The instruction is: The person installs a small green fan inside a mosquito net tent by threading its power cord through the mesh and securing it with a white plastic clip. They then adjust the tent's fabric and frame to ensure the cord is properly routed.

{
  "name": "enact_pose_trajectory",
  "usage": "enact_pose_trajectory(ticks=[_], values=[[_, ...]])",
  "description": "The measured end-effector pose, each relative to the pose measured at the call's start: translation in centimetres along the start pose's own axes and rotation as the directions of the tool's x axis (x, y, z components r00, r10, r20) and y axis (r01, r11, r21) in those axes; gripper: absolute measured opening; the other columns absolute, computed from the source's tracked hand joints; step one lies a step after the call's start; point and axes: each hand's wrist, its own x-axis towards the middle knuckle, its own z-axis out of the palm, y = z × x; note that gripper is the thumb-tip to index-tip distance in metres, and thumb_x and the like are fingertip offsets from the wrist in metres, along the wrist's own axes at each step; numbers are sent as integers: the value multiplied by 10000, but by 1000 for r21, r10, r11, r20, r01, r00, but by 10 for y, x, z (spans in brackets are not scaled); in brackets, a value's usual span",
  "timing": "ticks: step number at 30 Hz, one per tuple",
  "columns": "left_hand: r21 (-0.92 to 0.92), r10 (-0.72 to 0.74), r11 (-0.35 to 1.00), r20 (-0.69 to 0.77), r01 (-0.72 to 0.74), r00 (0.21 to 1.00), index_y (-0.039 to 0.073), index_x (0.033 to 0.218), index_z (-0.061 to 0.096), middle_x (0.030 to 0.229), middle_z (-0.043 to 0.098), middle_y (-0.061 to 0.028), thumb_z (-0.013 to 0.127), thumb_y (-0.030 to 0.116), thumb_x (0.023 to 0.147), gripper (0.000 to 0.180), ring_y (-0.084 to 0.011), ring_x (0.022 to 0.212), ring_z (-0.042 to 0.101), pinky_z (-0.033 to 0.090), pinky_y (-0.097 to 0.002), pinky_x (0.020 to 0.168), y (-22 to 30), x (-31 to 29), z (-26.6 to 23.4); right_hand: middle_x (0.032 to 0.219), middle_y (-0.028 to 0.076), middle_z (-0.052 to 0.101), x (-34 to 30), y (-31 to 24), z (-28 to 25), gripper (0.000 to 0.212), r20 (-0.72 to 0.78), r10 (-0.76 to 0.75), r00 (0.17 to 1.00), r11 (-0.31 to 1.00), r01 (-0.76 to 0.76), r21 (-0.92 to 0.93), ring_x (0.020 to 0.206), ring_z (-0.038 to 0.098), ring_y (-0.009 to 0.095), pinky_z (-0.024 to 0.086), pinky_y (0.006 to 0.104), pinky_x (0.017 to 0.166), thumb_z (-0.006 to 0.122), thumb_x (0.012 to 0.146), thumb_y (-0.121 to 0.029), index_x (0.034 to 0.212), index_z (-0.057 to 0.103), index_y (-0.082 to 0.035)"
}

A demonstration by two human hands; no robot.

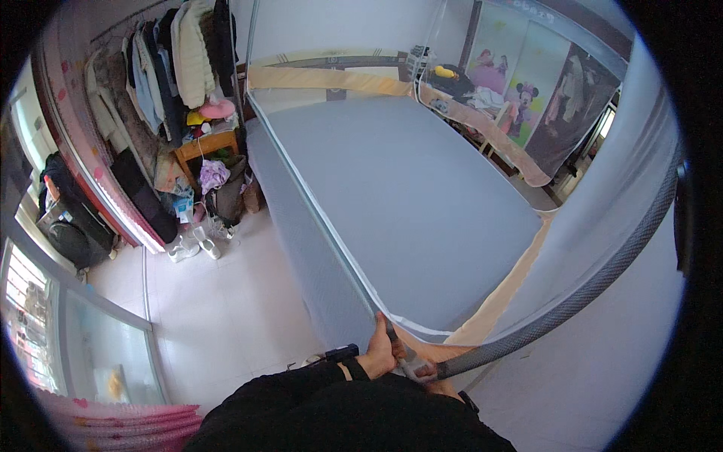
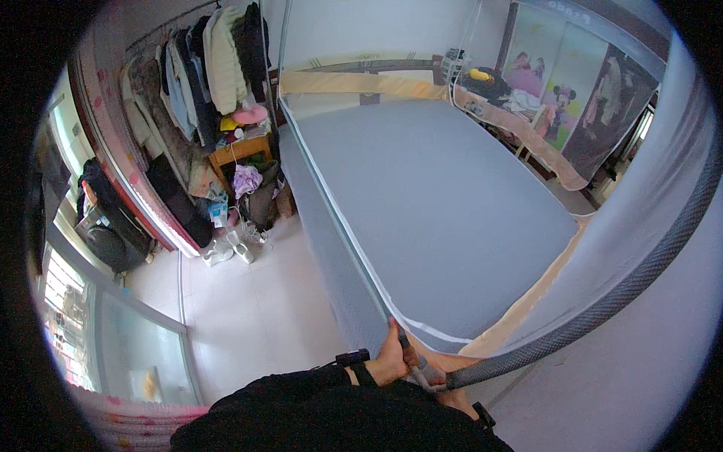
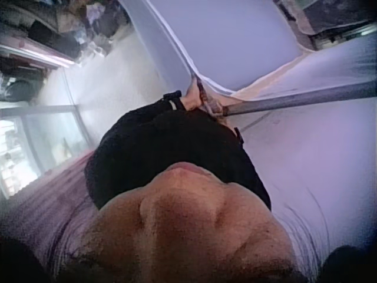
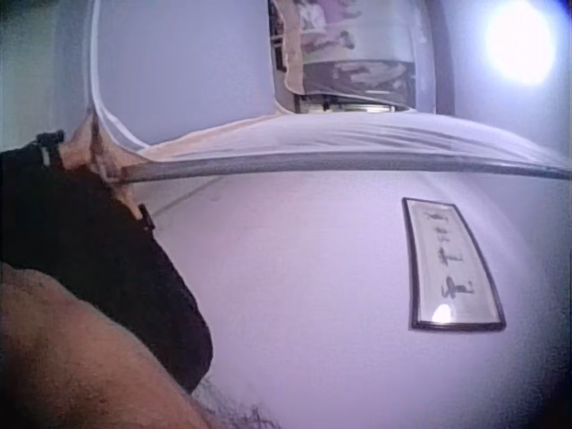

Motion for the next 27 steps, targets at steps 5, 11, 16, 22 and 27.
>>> enact_pose_trajectory(ticks=[5, 11, 16, 22, 27], values=[[6, 2, 1000, -37, -2, 999, 160, 657, 385, 466, 296, -9, 436, 702, 858, 580, -166, 371, 288, 229, -333, 376, 3, 8, 6, 1049, 80, 511, -4, -2, -8, 402, 186, -24, 982, 999, 16, 43, 941, 503, 214, 428, 377, 830, 513, 923, -395, 1212, 457, -123], [-10, 224, 974, -94, -226, 970, 141, 881, 490, 668, 468, 1, 421, 646, 902, 511, -150, 538, 448, 377, -325, 434, -4, 12, 17, 1024, 71, 512, -11, -4, 4, 419, -93, -52, 994, 991, 39, -130, 911, 515, 218, 446, 380, 834, 562, 903, -422, 1163, 495, -100], [36, 82, 996, -9, -81, 997, 166, 775, 439, 608, 375, 13, 444, 646, 892, 494, -126, 436, 302, 229, -280, 401, 13, 3, 13, 913, 76, 533, -26, -21, 79, 299, -245, 59, 968, 970, 3, 243, 874, 536, 216, 485, 365, 849, 663, 862, -257, 1043, 545, -51], [-97, -6, 995, 191, 25, 982, 145, 841, 453, 640, 368, 6, 470, 622, 886, 480, -129, 518, 356, 330, -288, 499, 13, -6, 14, 1258, 128, 472, -34, -40, 145, 505, -368, 46, 928, 932, 93, 350, 1152, 503, 272, 453, 445, 997, 627, 876, -263, 1288, 416, -59], [-106, -35, 993, 206, 58, 978, 109, 952, 488, 811, 444, -36, 473, 563, 914, 456, -167, 676, 438, 429, -368, 671, 15, -13, 17, 1311, 143, 452, -50, -42, 149, 469, -453, 38, 891, 924, 141, 355, 1200, 488, 287, 453, 433, 1006, 360, 1009, -364, 1359, 346, -52]])
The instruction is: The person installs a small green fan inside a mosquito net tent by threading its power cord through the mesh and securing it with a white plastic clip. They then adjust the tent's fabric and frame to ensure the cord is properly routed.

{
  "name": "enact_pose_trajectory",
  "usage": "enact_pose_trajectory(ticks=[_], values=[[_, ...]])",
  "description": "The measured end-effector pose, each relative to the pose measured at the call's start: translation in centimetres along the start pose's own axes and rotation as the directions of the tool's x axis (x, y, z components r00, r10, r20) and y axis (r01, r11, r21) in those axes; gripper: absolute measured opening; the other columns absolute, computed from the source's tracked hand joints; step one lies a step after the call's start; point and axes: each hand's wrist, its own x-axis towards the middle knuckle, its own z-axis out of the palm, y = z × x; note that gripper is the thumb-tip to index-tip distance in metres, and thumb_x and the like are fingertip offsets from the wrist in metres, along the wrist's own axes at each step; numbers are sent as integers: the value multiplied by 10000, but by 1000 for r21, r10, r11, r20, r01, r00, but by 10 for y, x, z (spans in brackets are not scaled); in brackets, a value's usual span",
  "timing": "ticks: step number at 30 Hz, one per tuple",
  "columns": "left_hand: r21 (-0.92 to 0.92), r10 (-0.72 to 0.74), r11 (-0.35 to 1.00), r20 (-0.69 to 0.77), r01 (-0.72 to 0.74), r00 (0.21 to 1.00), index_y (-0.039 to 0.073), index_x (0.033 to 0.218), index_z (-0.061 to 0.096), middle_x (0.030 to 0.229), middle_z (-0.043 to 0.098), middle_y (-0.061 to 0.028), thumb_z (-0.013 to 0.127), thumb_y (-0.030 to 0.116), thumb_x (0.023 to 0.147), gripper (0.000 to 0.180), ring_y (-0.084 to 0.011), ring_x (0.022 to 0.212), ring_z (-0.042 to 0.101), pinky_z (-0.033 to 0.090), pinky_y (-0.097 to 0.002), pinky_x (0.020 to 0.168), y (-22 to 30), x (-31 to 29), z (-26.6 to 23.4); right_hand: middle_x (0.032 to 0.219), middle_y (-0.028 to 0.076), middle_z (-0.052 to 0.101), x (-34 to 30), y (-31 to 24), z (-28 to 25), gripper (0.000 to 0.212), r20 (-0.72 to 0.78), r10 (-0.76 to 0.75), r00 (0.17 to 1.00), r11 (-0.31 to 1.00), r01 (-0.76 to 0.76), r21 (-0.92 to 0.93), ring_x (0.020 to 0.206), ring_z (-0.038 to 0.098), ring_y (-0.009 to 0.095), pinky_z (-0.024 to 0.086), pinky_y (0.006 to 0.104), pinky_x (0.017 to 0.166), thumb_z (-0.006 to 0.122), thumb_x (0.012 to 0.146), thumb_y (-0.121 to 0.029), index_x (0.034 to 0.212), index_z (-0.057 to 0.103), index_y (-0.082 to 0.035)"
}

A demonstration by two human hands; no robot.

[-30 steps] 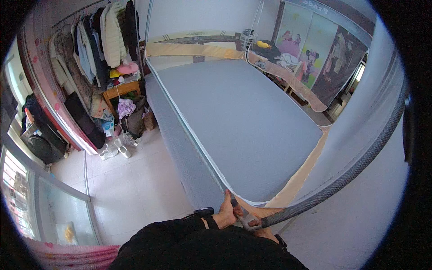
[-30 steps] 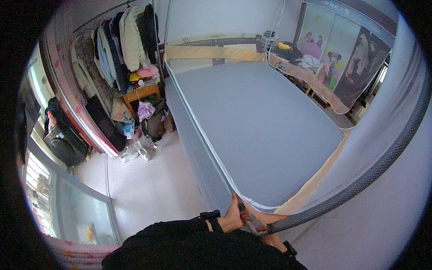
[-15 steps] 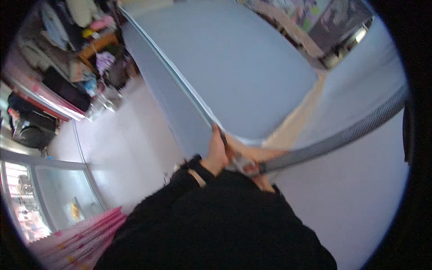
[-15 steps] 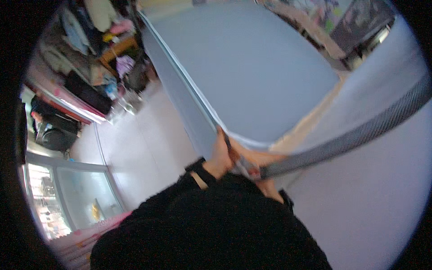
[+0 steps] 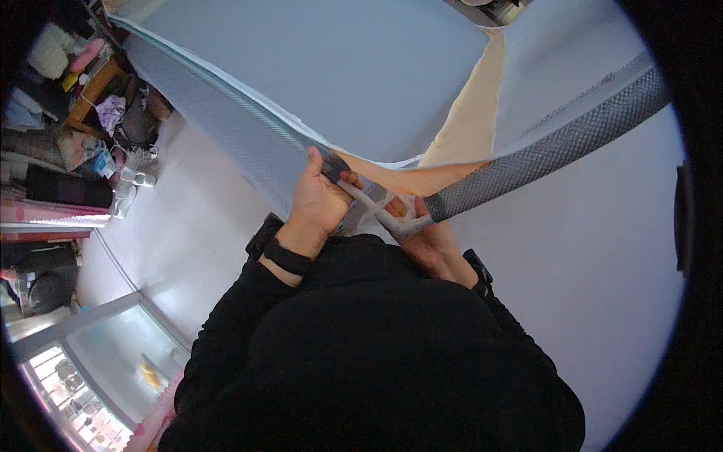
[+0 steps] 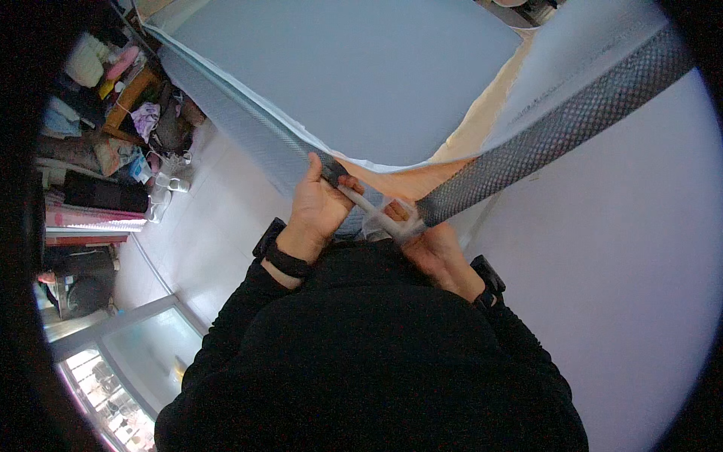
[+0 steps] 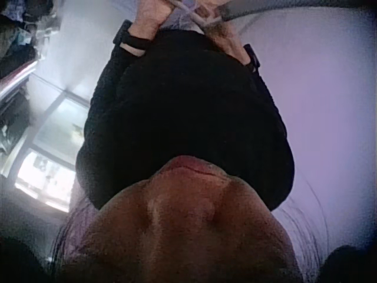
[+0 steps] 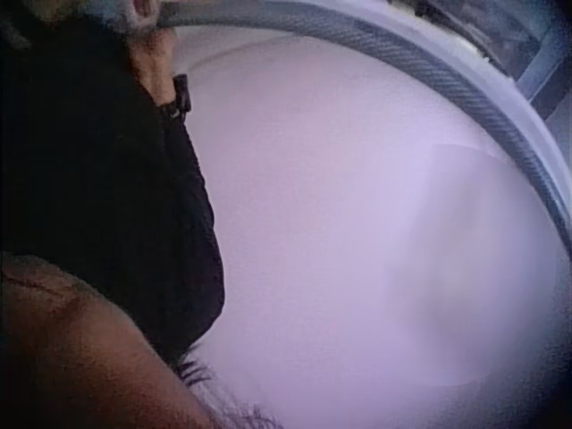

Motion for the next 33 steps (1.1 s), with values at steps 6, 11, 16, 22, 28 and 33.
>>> enact_pose_trajectory(ticks=[6, 11, 16, 22, 28, 33], values=[[473, -110, 879, 85, 57, 990, 88, 1015, 508, 921, 513, -54, 513, 489, 923, 411, -182, 783, 491, 477, -406, 823, -9, -30, 8, 1351, 169, 425, -16, 2, 5, 509, 159, -81, 984, 989, 100, -112, 1213, 481, 299, 432, 428, 1033, 316, 1013, -378, 1383, 295, -30], [929, -352, 361, 53, 84, 934, 29, 1015, 550, 840, 546, -29, 514, 314, 967, 292, -79, 652, 466, 415, -200, 571, -10, -47, 1, 1331, 217, 451, -15, 3, 0, 548, 142, -129, 981, 975, 151, -160, 1193, 503, 313, 421, 416, 1046, 409, 988, -358, 1363, 300, 27], [961, -294, 274, 43, 41, 955, 49, 860, 609, 600, 414, 76, 518, 282, 968, 273, -30, 524, 339, 229, -195, 472, 21, -51, 7, 1268, 232, 506, -10, 3, -6, 555, 201, -85, 976, 988, 109, -110, 1177, 524, 312, 439, 416, 1028, 457, 973, -322, 1334, 327, 78], [869, -148, 456, 290, -195, 946, 67, 828, 590, 553, 348, 70, 525, 292, 968, 273, -45, 494, 267, 195, -210, 479, 36, -48, 28, 1244, 223, 528, -18, 1, 4, 449, 70, -26, 997, 998, 30, -55, 1149, 542, 296, 468, 406, 991, 436, 971, -217, 1281, 393, 105], [880, -188, 423, 318, -215, 929, 40, 864, 608, 616, 472, 20, 524, 367, 961, 351, -82, 537, 393, 321, -220, 521, 40, -42, 33, 1221, 203, 547, -20, 1, -1, 349, 141, -13, 990, 1000, 15, -12, 1118, 553, 280, 431, 404, 1020, 467, 938, -123, 1209, 484, 95], [967, -423, -255, -101, -11, 901, 25, 1071, 632, 926, 655, -79, 519, 414, 951, 423, -165, 901, 595, 467, -291, 791, 47, -47, 21, 1213, 194, 558, -9, 8, -10, 343, 202, -77, 976, 997, 82, -16, 1131, 550, 278, 434, 399, 1011, 523, 898, -65, 1192, 496, 109]])
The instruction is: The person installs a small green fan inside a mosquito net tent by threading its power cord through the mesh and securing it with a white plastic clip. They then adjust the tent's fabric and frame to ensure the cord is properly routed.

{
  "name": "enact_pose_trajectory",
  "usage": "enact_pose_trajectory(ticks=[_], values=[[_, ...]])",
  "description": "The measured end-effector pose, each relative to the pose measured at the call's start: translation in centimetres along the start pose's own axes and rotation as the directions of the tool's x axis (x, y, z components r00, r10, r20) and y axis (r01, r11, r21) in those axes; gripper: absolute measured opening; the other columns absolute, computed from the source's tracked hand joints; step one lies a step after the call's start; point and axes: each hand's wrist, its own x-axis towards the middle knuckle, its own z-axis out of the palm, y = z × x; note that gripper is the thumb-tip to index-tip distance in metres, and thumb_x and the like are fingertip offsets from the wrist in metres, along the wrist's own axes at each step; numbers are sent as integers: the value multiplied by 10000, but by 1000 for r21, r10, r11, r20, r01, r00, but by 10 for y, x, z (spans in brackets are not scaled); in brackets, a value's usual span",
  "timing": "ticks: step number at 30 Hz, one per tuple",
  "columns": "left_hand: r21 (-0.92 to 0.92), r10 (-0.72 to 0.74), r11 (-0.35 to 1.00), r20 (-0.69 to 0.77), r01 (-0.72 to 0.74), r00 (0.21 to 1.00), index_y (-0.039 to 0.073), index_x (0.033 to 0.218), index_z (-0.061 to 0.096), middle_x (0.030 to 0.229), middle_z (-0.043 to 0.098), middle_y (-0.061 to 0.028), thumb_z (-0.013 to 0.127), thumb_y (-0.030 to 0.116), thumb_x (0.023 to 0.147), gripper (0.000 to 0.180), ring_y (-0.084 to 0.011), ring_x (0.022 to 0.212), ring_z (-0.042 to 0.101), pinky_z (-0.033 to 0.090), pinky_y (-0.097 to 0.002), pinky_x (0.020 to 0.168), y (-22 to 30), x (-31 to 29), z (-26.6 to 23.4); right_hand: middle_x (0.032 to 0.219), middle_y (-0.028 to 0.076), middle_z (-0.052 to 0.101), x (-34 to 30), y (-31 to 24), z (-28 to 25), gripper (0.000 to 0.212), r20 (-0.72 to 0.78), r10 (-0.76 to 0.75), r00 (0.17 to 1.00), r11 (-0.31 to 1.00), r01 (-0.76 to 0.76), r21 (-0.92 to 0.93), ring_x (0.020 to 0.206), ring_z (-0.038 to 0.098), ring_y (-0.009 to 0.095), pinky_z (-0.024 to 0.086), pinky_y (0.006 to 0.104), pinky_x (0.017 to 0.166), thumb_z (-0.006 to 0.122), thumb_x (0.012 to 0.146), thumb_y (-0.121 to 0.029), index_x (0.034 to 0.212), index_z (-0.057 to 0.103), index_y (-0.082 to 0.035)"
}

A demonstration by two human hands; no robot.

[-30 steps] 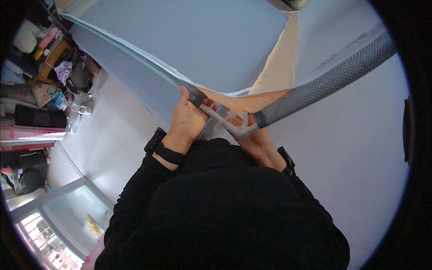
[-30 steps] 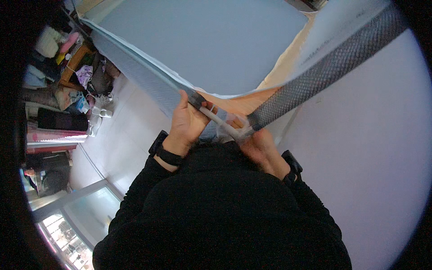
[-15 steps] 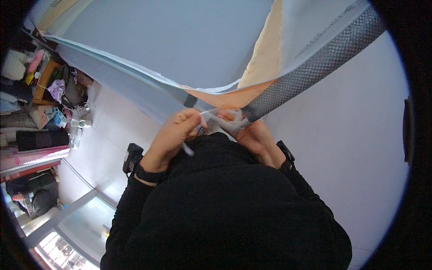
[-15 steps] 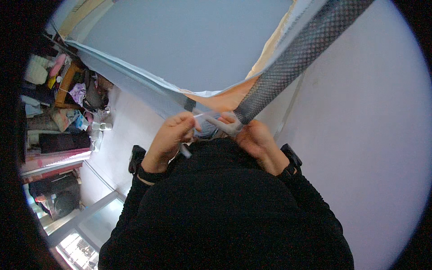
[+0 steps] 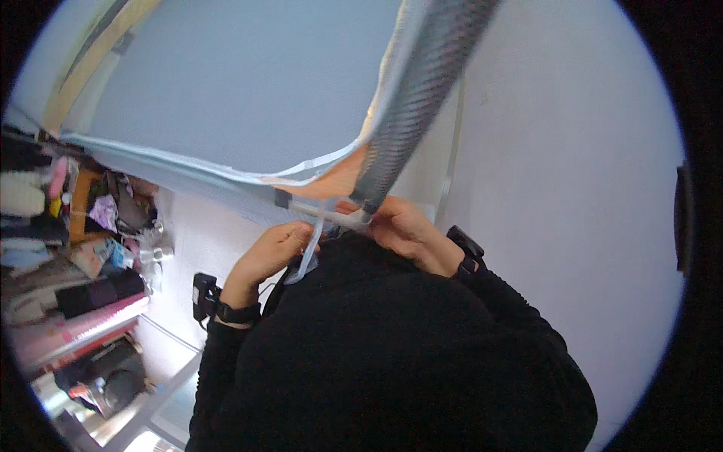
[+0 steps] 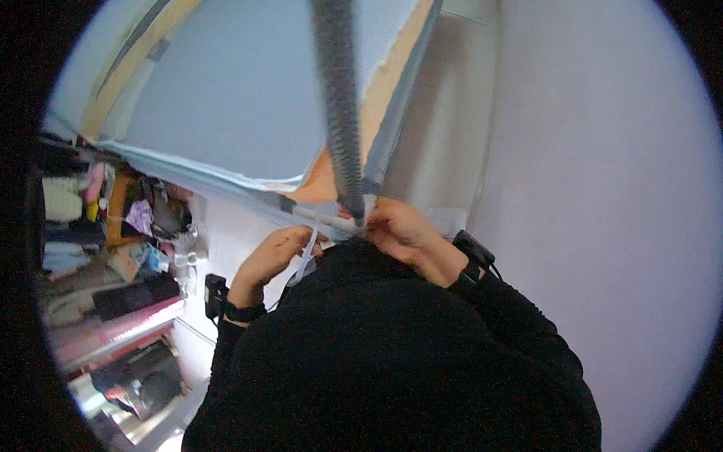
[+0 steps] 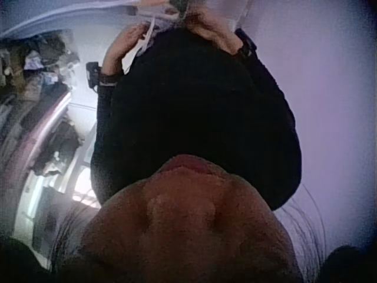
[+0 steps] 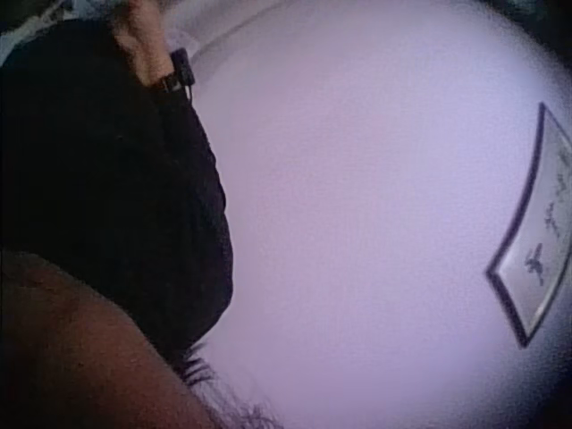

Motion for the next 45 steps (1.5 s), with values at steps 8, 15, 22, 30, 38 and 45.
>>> enact_pose_trajectory(ticks=[8, 15, 22, 30, 38, 45], values=[[-836, 270, 519, -36, -177, 962, -48, 1242, 450, 1217, 541, -186, 549, -11, 760, 493, -331, 1138, 534, 361, -442, 1073, -21, 44, 34, 1088, 128, 611, 2, -12, -12, 376, 38, 6, 999, 990, 0, -142, 872, 607, 222, 491, 363, 834, 553, 801, -69, 1151, 522, 65], [-789, 76, 608, -49, -85, 996, -16, 1220, 457, 1121, 566, -168, 576, 25, 722, 514, -313, 1076, 563, 312, -457, 1100, -5, 27, 30, 1038, 181, 606, 3, -22, 4, 573, 4, -729, 685, 256, 278, -926, 865, 619, 346, 500, 435, 831, 644, 757, -146, 1280, 459, -7], [-827, 65, 559, -32, -64, 997, 30, 1269, 445, 1128, 587, -142, 551, 103, 879, 411, -281, 1068, 574, 372, -434, 1059, -12, 27, 25, 951, 143, 632, -5, -64, -22, 309, 635, -719, 284, -536, 355, -766, 955, 599, 305, 449, 430, 925, 621, 770, -79, 1077, 592, -78], [-811, 80, 583, -4, -50, 997, 74, 1281, 458, 1130, 603, -120, 548, 208, 943, 375, -271, 1038, 596, 455, -414, 956, -25, 31, 15, 771, 55, 625, -9, -129, -38, 189, 79, -878, 473, 397, 809, -434, 707, 605, 116, 504, 277, 684, 548, 951, -229, 939, 579, -42], [-875, 91, 484, 67, 14, 994, 6, 1269, 432, 1206, 542, -182, 496, 295, 959, 428, -299, 1095, 551, 370, -436, 1042, -24, 30, 13, 860, 74, 622, 20, -25, -30, 324, -64, -31, 997, 973, 15, -232, 820, 622, 195, 523, 381, 775, 583, 933, -312, 1026, 546, -4], [-974, -31, 85, -212, -209, 977, 39, 960, 555, 860, 599, -82, 508, 174, 915, 150, -228, 872, 584, 415, -430, 951, -4, 45, 36, 1075, 172, 626, 23, -5, -3, 395, 59, 229, 972, 931, -236, 279, 1027, 602, 317, 459, 543, 909, 468, 974, -353, 1174, 536, -20]])
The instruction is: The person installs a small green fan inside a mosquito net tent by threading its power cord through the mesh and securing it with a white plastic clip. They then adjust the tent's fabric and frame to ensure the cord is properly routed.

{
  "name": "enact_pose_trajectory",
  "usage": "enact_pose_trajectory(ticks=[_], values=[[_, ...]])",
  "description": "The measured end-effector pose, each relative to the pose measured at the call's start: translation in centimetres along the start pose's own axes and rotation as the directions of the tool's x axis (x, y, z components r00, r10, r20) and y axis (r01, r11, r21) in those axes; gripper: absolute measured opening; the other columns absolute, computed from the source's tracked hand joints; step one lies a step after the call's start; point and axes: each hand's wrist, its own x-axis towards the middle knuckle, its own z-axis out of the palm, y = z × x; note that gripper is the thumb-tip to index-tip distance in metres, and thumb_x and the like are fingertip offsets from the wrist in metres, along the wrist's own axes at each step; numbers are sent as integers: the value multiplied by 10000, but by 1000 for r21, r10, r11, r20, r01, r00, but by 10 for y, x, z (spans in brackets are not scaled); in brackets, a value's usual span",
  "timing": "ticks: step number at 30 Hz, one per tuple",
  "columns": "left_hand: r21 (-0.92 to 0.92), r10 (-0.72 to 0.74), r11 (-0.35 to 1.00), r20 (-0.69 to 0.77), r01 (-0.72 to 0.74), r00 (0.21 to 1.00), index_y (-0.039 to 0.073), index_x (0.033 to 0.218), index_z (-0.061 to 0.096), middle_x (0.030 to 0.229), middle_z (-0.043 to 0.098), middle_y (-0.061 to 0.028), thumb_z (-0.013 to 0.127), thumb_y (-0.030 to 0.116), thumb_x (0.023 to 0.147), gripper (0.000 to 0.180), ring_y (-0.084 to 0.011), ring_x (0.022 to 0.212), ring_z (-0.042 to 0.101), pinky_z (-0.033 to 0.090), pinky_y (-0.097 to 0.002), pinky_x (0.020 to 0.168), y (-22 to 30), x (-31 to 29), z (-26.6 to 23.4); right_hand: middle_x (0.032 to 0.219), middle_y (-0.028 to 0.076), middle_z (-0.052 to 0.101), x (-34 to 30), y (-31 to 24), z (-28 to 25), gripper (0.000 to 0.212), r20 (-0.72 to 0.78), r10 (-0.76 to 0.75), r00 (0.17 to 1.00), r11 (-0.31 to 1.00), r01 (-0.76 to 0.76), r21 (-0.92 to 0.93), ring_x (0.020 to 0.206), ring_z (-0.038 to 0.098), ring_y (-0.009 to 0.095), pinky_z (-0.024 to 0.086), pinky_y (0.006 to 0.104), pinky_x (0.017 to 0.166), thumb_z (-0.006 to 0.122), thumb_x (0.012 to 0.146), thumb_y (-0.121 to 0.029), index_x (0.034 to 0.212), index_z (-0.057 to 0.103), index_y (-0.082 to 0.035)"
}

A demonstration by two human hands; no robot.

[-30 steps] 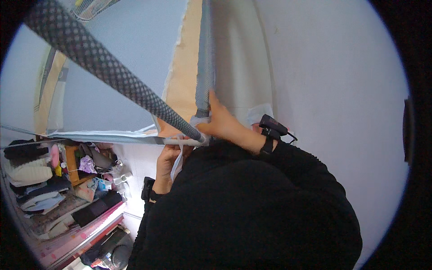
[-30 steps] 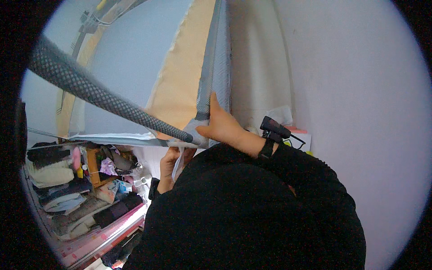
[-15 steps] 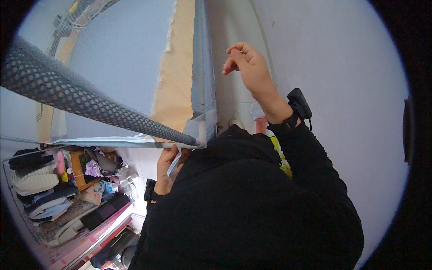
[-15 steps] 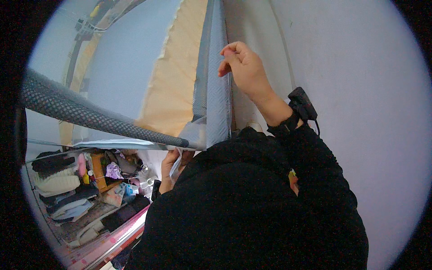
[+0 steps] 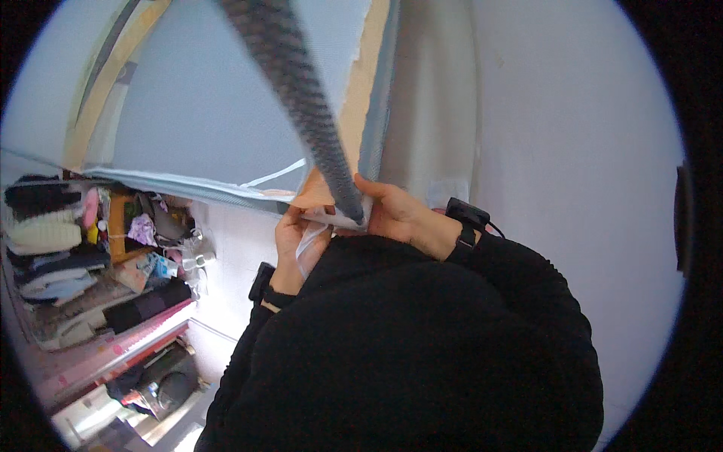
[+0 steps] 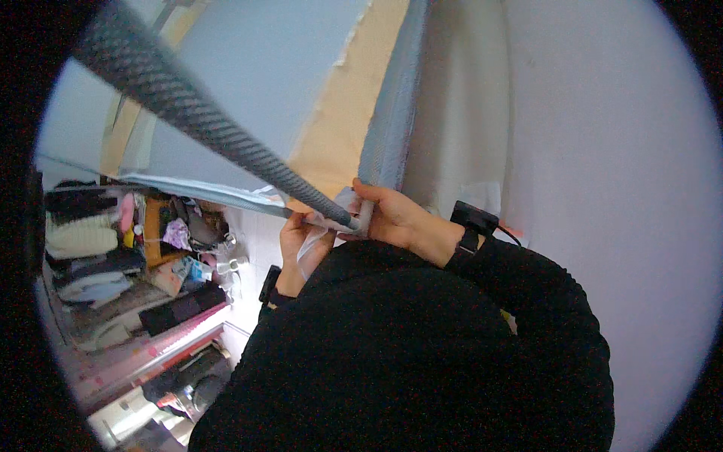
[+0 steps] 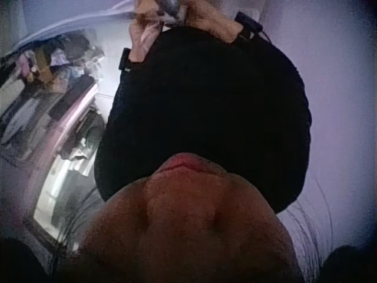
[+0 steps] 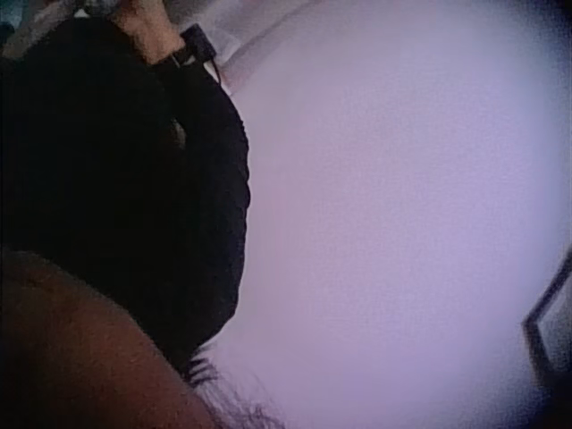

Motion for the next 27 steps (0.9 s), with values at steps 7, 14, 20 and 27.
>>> enact_pose_trajectory(ticks=[7, 14, 20, 27], values=[[-103, -128, 987, -78, 120, 989, -18, 1009, 537, 835, 583, -190, 491, 308, 883, 353, -358, 724, 561, 493, -448, 600, -28, 24, -19, 906, 92, 620, 3, 1, -43, 296, 212, -73, 975, 979, 111, -173, 744, 608, 184, 508, 306, 581, 620, 867, -292, 963, 580, -15], [-143, 34, 989, -65, -43, 997, 95, 757, 599, 699, 608, -80, 499, 324, 937, 308, -221, 582, 579, 481, -395, 497, -39, 51, -44, 1100, 149, 589, 0, 2, -52, 452, -59, -109, 992, 982, 98, -160, 908, 604, 239, 552, 344, 645, 591, 885, -324, 1207, 519, -14], [19, 153, 988, -234, -152, 960, 116, 651, 510, 622, 549, -71, 432, 196, 867, 243, -222, 516, 511, 426, -379, 470, -31, 40, -13, 1100, 137, 584, -5, -1, -50, 446, -109, -135, 985, 966, 107, -237, 907, 601, 231, 550, 346, 648, 595, 886, -321, 1207, 519, -21], [-2, 110, 994, -21, -110, 994, 90, 770, 575, 689, 575, -71, 388, 283, 961, 330, -240, 616, 570, 489, -379, 590, -23, 34, -25, 1100, 123, 577, -6, -5, -37, 438, -125, -151, 981, 957, 113, -269, 907, 598, 221, 548, 348, 653, 598, 888, -317, 1208, 518, -29]])
